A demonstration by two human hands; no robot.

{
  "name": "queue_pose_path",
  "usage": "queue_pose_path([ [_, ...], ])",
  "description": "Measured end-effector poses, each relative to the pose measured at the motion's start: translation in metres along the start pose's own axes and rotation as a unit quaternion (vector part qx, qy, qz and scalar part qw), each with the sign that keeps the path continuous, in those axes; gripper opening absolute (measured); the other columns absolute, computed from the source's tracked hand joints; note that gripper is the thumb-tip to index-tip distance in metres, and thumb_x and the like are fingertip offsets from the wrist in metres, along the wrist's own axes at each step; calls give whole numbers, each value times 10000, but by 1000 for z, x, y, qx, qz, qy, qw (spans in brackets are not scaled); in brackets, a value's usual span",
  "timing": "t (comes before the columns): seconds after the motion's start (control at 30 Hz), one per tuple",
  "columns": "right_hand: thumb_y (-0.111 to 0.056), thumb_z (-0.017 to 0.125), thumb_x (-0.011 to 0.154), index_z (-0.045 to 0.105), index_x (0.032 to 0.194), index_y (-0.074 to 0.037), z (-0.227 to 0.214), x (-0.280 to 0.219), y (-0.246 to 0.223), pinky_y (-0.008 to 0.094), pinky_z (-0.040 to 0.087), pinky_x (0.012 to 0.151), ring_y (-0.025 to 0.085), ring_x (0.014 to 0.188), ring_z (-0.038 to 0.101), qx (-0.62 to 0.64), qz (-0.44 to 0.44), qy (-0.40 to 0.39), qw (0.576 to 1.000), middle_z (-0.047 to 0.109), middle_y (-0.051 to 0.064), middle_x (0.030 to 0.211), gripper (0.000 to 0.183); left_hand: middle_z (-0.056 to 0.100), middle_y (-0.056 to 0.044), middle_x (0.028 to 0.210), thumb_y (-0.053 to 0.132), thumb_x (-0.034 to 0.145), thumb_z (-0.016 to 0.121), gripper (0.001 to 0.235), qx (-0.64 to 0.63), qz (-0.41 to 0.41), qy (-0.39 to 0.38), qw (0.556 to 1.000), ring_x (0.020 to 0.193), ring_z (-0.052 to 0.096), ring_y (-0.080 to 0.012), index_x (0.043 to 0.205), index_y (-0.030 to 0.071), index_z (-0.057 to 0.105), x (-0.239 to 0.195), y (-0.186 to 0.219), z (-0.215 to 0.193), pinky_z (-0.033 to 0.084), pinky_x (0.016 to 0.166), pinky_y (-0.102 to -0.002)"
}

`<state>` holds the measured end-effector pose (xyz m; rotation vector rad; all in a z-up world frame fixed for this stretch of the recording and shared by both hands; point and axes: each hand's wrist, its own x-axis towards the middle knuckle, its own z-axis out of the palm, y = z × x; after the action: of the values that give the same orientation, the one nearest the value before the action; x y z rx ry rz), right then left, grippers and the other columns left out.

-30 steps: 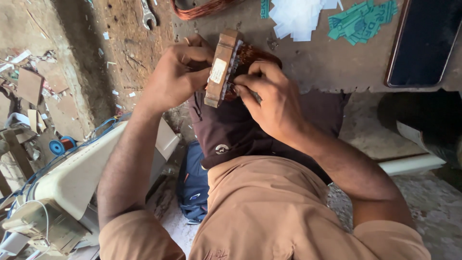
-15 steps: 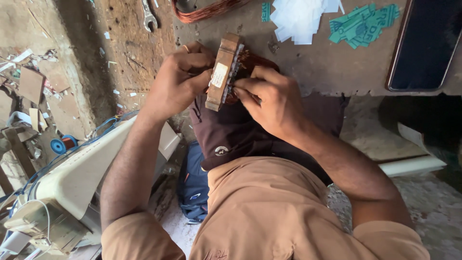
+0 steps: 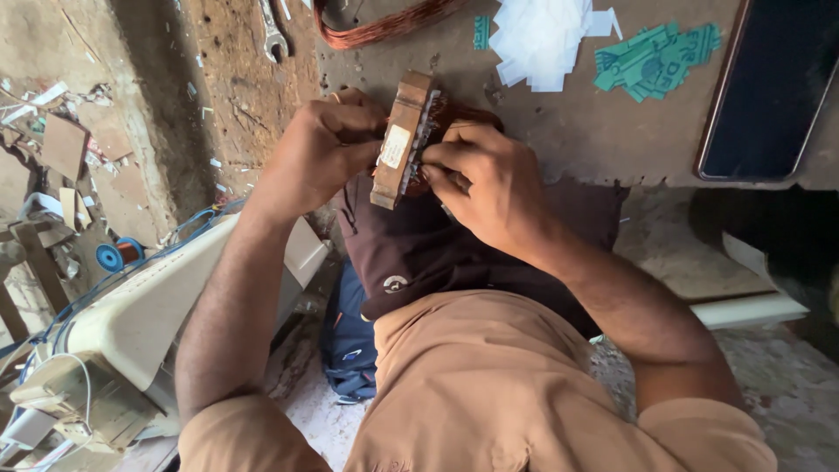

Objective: The recorder is assembling or repairing a motor stator, inserting insulation and managing copper windings on a workbench.

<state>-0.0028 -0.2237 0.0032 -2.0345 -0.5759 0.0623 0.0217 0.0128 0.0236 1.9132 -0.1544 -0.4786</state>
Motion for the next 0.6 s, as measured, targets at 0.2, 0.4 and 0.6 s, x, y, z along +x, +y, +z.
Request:
queue_pose_path([
  [0.2, -78, 779, 918, 714, 991, -40, 0, 0, 4, 432, 559, 778, 322, 886, 684, 17, -3, -14, 1000, 680, 98, 962, 105, 676, -75, 957, -33, 893, 780, 105, 72, 17, -9, 997, 871, 636, -129, 905, -71, 683, -3, -7, 1, 521, 747, -292],
  [0.4, -76, 795, 881, 725, 993, -41, 1, 2, 5, 414, 562, 752, 295, 873, 689, 19, 1, -15, 1000, 679, 98, 1000, 136, 660, -16, 836, -12, 898, 771, 114, 28, -54, 53, 997, 800, 581, -61, 919, -48, 665, -8, -18, 7, 503, 701, -262],
  [0.6, -58, 788, 888, 721, 1044, -29, -5, 3, 6, 414, 584, 833, 302, 962, 703, 9, -50, -19, 999, 680, 115, 1121, 173, 646, -6, 801, 10, 923, 749, 109, 4, -82, 67, 994, 787, 583, -43, 889, -34, 655, -8, -12, 7, 510, 691, -253],
])
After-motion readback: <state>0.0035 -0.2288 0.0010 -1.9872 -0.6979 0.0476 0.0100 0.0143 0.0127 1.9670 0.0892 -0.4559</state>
